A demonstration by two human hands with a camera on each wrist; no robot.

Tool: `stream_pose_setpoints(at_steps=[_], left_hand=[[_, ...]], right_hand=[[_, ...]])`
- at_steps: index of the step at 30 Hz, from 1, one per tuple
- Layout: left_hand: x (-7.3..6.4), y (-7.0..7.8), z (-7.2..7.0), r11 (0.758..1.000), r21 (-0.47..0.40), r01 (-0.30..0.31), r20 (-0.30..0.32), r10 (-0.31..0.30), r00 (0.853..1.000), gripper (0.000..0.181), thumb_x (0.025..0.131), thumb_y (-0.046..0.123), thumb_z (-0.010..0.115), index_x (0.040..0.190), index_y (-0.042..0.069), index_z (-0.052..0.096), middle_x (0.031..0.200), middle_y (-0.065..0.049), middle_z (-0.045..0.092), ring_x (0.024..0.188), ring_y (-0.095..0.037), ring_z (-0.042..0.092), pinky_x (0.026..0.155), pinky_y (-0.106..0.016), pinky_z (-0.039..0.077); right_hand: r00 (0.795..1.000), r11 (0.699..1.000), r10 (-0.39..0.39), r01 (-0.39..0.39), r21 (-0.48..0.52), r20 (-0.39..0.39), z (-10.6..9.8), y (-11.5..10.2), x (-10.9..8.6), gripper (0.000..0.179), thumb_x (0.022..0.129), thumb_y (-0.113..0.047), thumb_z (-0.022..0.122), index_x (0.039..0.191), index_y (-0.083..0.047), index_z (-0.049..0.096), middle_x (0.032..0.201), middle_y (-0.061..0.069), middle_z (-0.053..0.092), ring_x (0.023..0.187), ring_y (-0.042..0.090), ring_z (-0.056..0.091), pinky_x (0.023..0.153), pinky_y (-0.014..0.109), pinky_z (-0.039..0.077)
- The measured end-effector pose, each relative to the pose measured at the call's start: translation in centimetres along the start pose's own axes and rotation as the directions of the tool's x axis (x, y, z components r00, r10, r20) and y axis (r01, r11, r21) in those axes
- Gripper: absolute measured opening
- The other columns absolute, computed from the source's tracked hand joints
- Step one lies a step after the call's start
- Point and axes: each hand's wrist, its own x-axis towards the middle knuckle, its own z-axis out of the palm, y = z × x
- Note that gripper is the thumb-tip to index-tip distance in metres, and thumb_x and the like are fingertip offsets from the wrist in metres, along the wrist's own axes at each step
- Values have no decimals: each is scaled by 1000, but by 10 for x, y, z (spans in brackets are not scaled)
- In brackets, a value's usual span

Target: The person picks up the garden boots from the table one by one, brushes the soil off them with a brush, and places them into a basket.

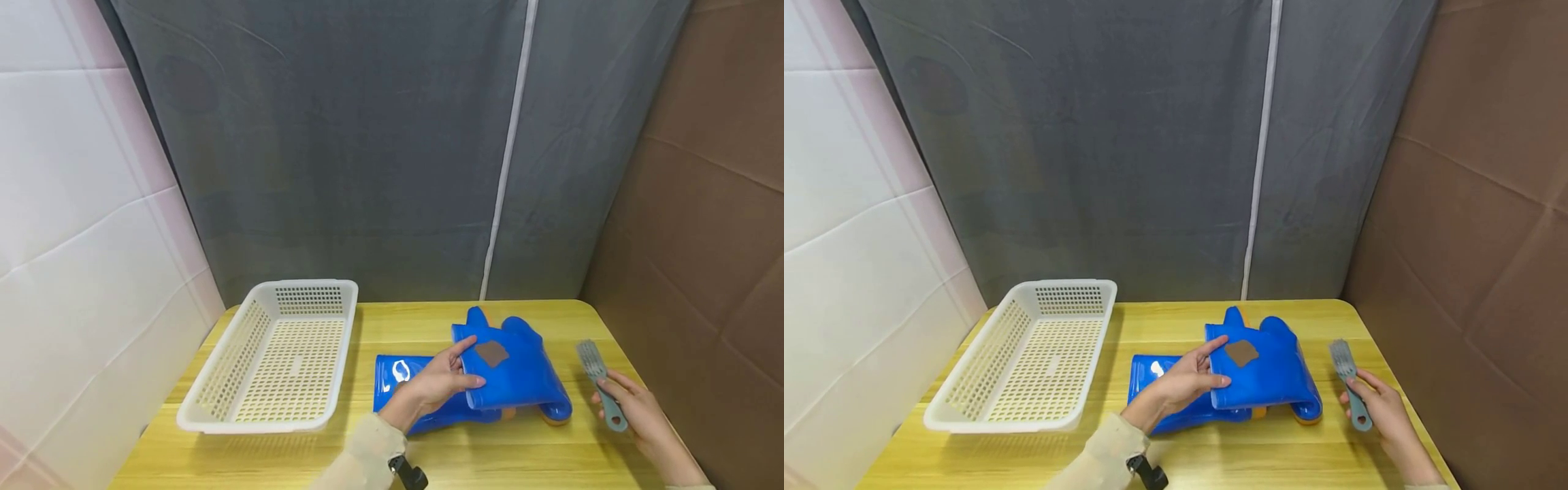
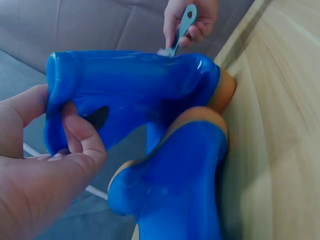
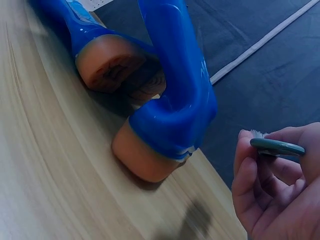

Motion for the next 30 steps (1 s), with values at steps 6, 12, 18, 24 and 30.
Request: stream_pose_setpoints(at_steps=[6,12,18,24,30], left_hand=[[0,1,12,990,-131,-47,83,58,995,77,95,2,61,158,23,22,158,-12,38,134,-27,54,114,-46,43],[-2,1,31,970,-242,-18,89,41,995,74,94,1,62,156,25,29,162,-12,26,98,-9,66,100,-31,55],[-13,-3,42,987,-158,-12,72,24,997,75,94,4,64,156,24,28,161,-12,33,126,-27,62,105,-40,51],[-20,-9,39,998,19,-52,48,51,998,83,90,7,70,157,27,24,150,-9,50,129,-29,59,105,-43,51],[-22,-20,29,998,66,-21,36,19,999,91,88,10,73,158,32,18,158,-9,39,135,-31,54,107,-43,50]], right_hand=[[1000,1000,-16,16,13,-21,1,-7,-3,70,101,-41,54,154,-6,26,79,-8,72,64,9,66,63,27,59],[1000,999,-20,21,46,-14,3,-18,-10,75,101,-39,55,157,-4,19,76,-9,71,63,8,66,60,26,58],[997,997,-73,73,24,8,9,-31,-18,78,102,-37,54,156,3,15,77,-8,71,61,9,66,59,27,58],[992,992,-126,126,0,22,17,-41,-25,77,101,-37,54,156,1,17,77,-7,69,60,10,64,59,28,58],[960,952,-280,279,-128,14,27,-37,-26,61,102,-28,54,150,3,32,74,-5,63,57,12,60,56,30,57]])
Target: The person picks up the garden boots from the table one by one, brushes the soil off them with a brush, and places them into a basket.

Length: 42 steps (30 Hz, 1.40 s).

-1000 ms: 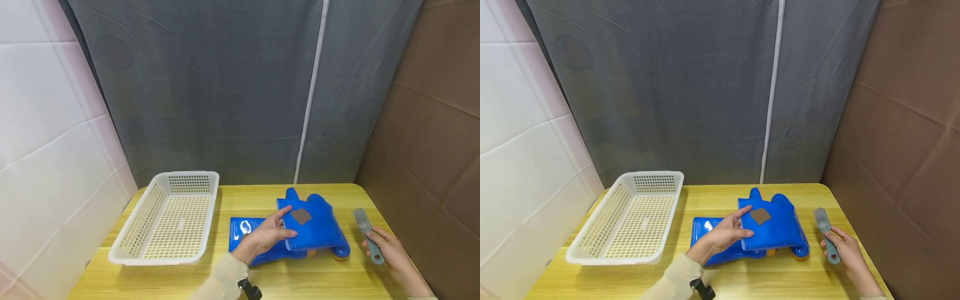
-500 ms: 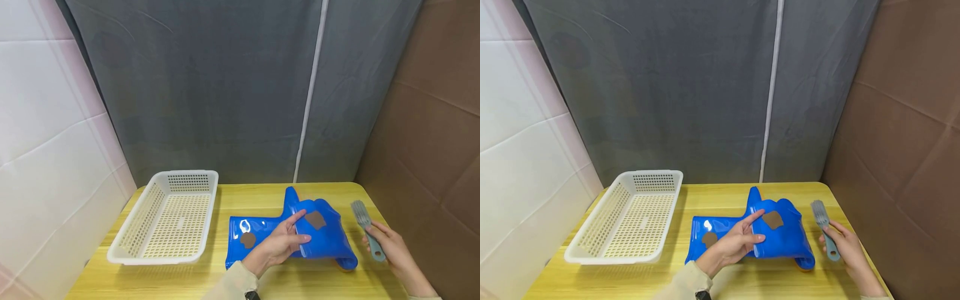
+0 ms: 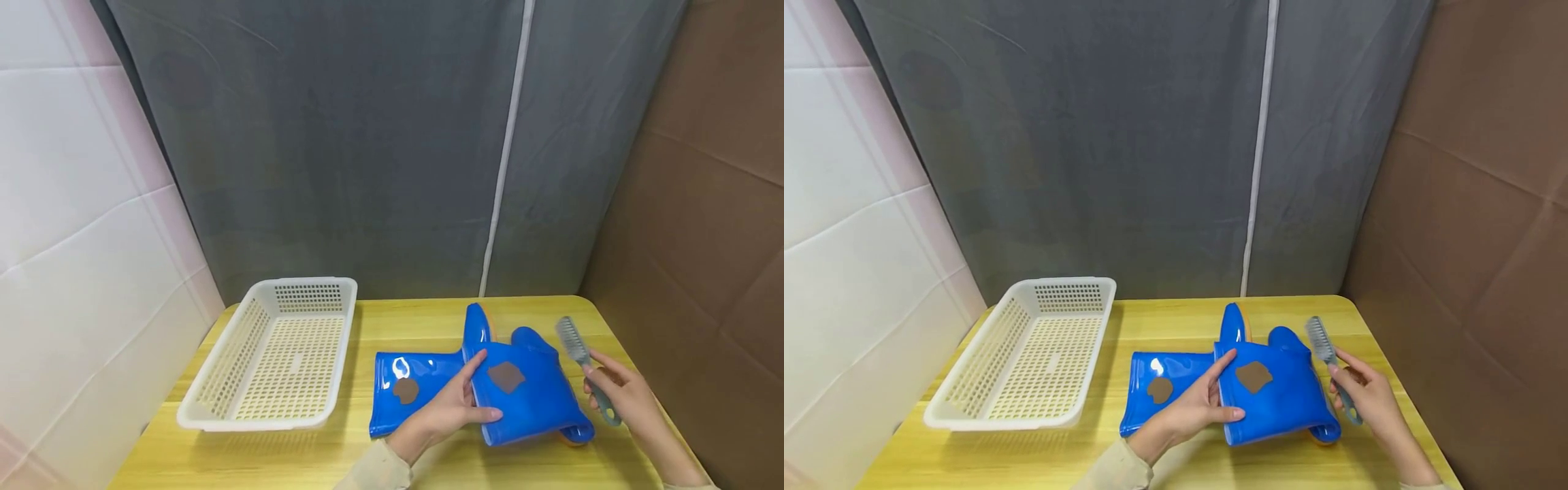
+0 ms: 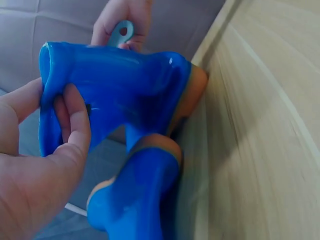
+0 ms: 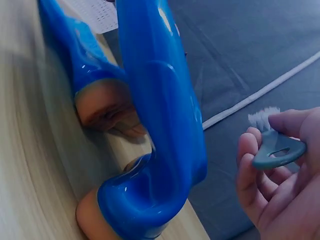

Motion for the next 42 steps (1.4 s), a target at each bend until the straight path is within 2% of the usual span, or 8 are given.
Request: stream_pose_setpoints(at_steps=[5,10,14,18,22,29,37,42], left_hand=[[0,-8,-5,999,45,23,-22,-22,1000,91,88,10,73,158,34,19,158,-9,40,137,-32,52,107,-45,50],[-1,-11,-9,997,71,35,-34,-33,999,92,87,10,74,157,34,19,158,-10,39,137,-34,52,107,-47,49],[-1,-12,-12,995,98,34,-26,-32,999,92,88,11,74,158,33,18,159,-12,36,137,-34,51,108,-47,49],[-1,-13,-13,991,128,28,-9,-27,1000,93,88,10,73,158,34,16,161,-13,33,137,-34,51,106,-46,50],[-2,-12,-14,982,186,25,-14,-23,1000,93,88,11,73,157,39,16,163,-12,29,139,-35,49,106,-46,50],[-2,-10,-14,969,247,24,-27,-18,999,94,88,12,73,154,48,16,164,-10,25,143,-36,43,108,-47,48],[-2,-9,-14,964,265,24,-23,-19,1000,95,89,12,73,153,51,14,165,-10,23,146,-38,38,112,-49,44],[-2,-10,-14,963,268,12,-12,-9,1000,96,89,12,72,153,52,13,166,-8,21,147,-38,36,113,-49,43]], right_hand=[[988,975,-153,151,-161,-3,9,2,0,51,103,-21,53,143,9,44,74,-4,59,54,13,57,51,29,53],[974,941,-225,220,-256,7,15,1,-2,41,103,-19,53,137,3,55,71,-4,53,52,9,49,46,27,46],[966,909,-259,251,-332,19,19,-1,-1,37,103,-24,53,135,-7,61,103,14,72,75,-14,56,60,24,58],[957,870,-288,282,-404,47,22,-3,1,34,104,-27,52,134,-16,63,134,19,63,105,-17,54,79,24,61],[936,813,-342,337,-475,79,25,-5,4,31,102,-26,55,131,-24,66,126,10,69,106,-14,54,78,16,55],[870,712,-477,467,-524,126,31,-7,11,34,97,-14,62,128,-27,68,101,-9,69,89,-4,54,70,20,50],[874,668,-466,452,-592,141,34,-6,19,34,98,-21,62,129,-34,66,103,-11,68,93,3,57,76,24,53],[859,652,-488,476,-590,154,37,-5,24,34,96,-17,63,127,-32,68,98,-11,66,88,-1,54,75,21,52]])
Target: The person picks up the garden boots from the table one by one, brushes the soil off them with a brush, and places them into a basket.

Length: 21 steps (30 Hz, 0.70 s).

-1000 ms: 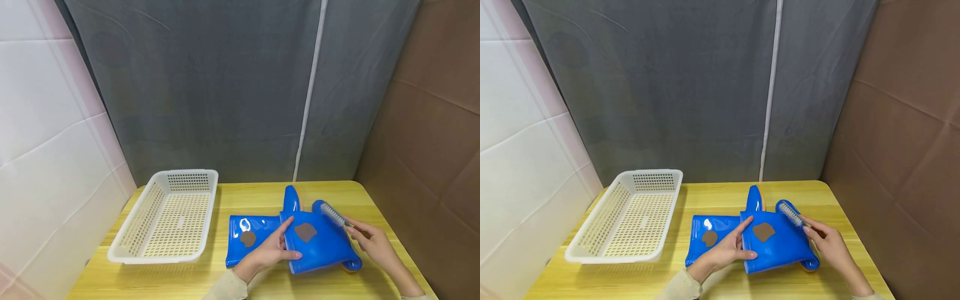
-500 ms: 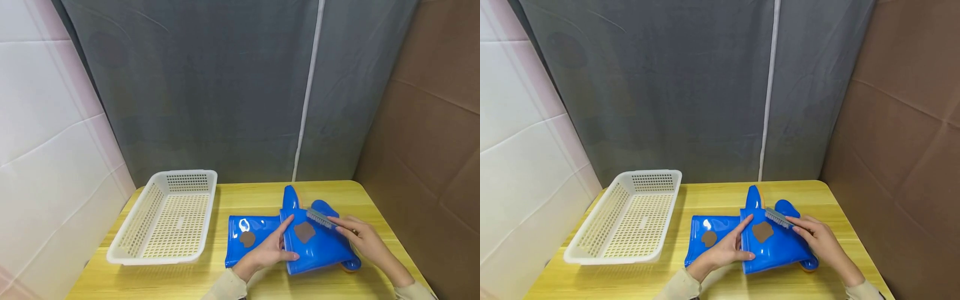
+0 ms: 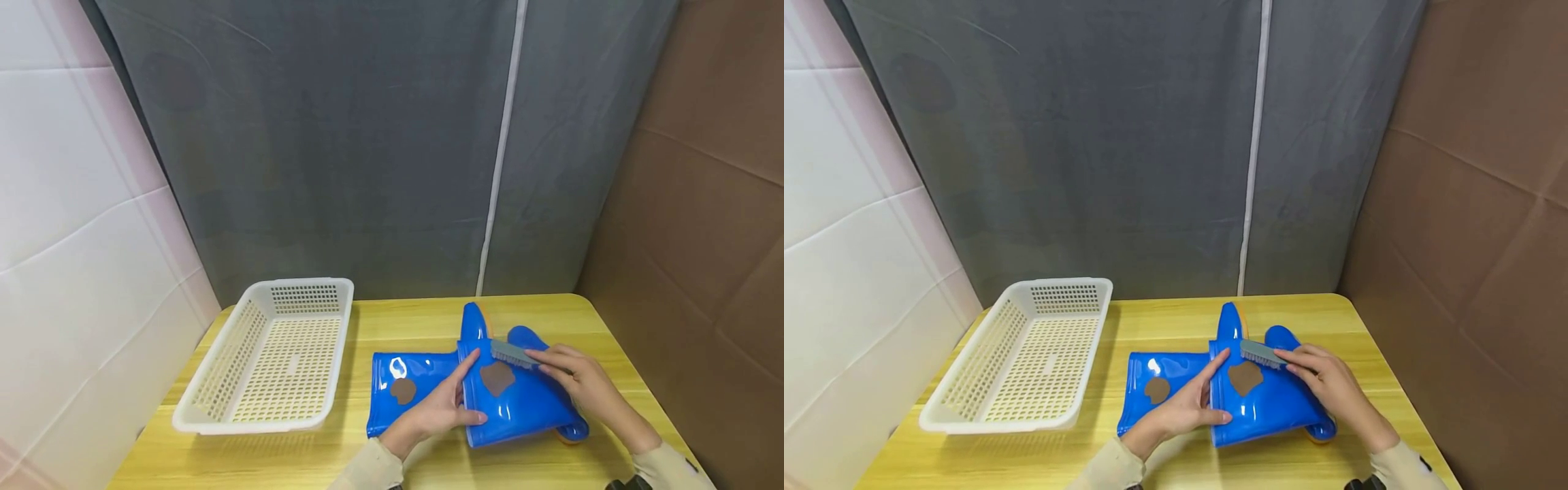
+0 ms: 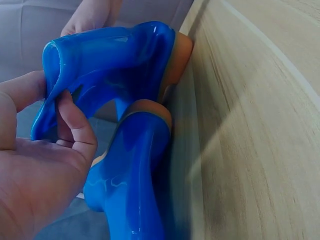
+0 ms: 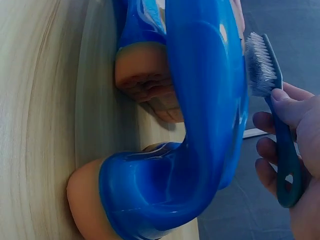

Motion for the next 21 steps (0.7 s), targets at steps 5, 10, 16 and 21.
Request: stream_pose_setpoints(at_steps=[5,10,16,21], left_hand=[[0,-3,1,1000,-12,-8,3,8,1000,96,89,11,72,153,51,13,166,-8,22,147,-37,37,114,-48,43],[1,-3,0,1000,-2,-10,-1,10,1000,96,89,11,73,153,52,13,166,-7,21,148,-37,36,114,-48,42],[0,-3,-1,1000,6,-8,-10,8,1000,96,89,13,73,153,51,13,166,-8,22,147,-37,37,114,-48,42],[1,-5,-2,1000,-2,-6,-13,6,1000,96,89,12,73,154,50,13,166,-8,22,147,-37,37,114,-48,42]], right_hand=[[999,999,-32,31,-13,-22,4,2,1,34,93,-15,67,124,-30,70,95,-9,65,85,-2,52,71,19,51],[998,999,-47,47,-11,-32,8,4,2,37,92,-11,67,124,-30,70,92,-12,62,84,-3,50,70,19,50],[999,999,-38,38,0,-1,11,3,1,32,97,-17,62,124,-31,70,93,-10,64,84,-3,50,71,19,50],[999,1000,-27,27,13,19,13,3,0,30,98,-18,61,124,-31,70,93,-9,65,85,-3,50,70,18,49]])
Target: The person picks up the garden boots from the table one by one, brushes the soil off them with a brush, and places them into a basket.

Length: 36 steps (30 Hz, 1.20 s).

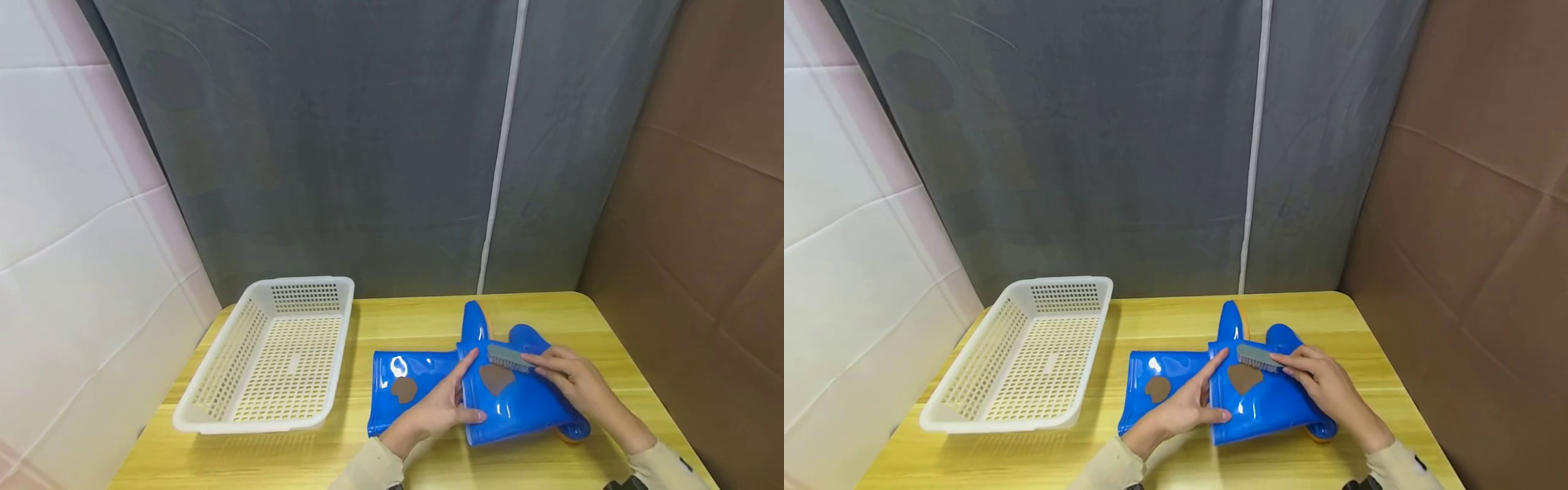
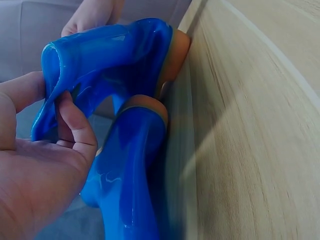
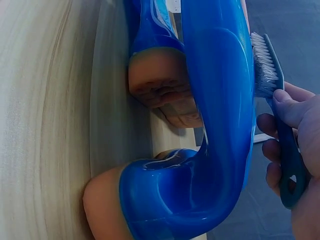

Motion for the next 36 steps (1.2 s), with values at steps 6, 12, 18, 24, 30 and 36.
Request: stream_pose_setpoints(at_steps=[6,12,18,24,30,36], left_hand=[[1,-2,-1,1000,-4,1,6,-1,1000,96,89,12,73,154,50,13,166,-8,21,147,-36,37,114,-47,42],[3,-3,-2,1000,-18,-9,13,10,1000,97,88,9,72,154,49,13,166,-8,21,145,-34,40,113,-46,44],[3,-2,-1,1000,-23,-16,18,16,1000,97,89,8,72,156,45,13,166,-8,21,146,-34,39,114,-46,42],[3,-2,-2,1000,-17,-18,18,19,1000,95,89,10,71,156,45,13,167,-6,18,148,-33,37,115,-45,42],[3,-1,-2,999,-19,-28,22,28,999,93,91,12,70,156,45,12,167,-7,17,148,-32,37,116,-44,40],[3,-1,-2,999,-32,-34,25,35,999,93,91,12,70,156,44,12,167,-8,17,146,-31,40,115,-43,42]], right_hand=[[1000,1000,-22,22,-4,-2,0,2,-1,31,96,-16,64,122,-30,71,91,-13,64,86,-4,53,73,19,52],[999,999,-46,46,-6,-7,-1,2,-3,31,95,-14,64,121,-30,72,91,-12,65,85,-4,53,72,20,52],[997,998,-70,70,-5,-22,0,1,-6,33,93,-11,67,119,-29,73,90,-11,66,84,-5,53,71,20,52],[996,996,-90,90,-12,-26,-1,-1,-9,39,88,-5,70,118,-30,73,92,-15,66,86,-4,56,73,20,55],[997,997,-83,83,-2,-10,-3,-3,-14,39,89,-7,70,119,-31,73,94,-16,66,88,-4,57,75,20,56],[996,996,-88,88,0,4,-4,-6,-20,42,87,-4,71,119,-31,73,95,-19,64,88,-5,56,75,18,56]])
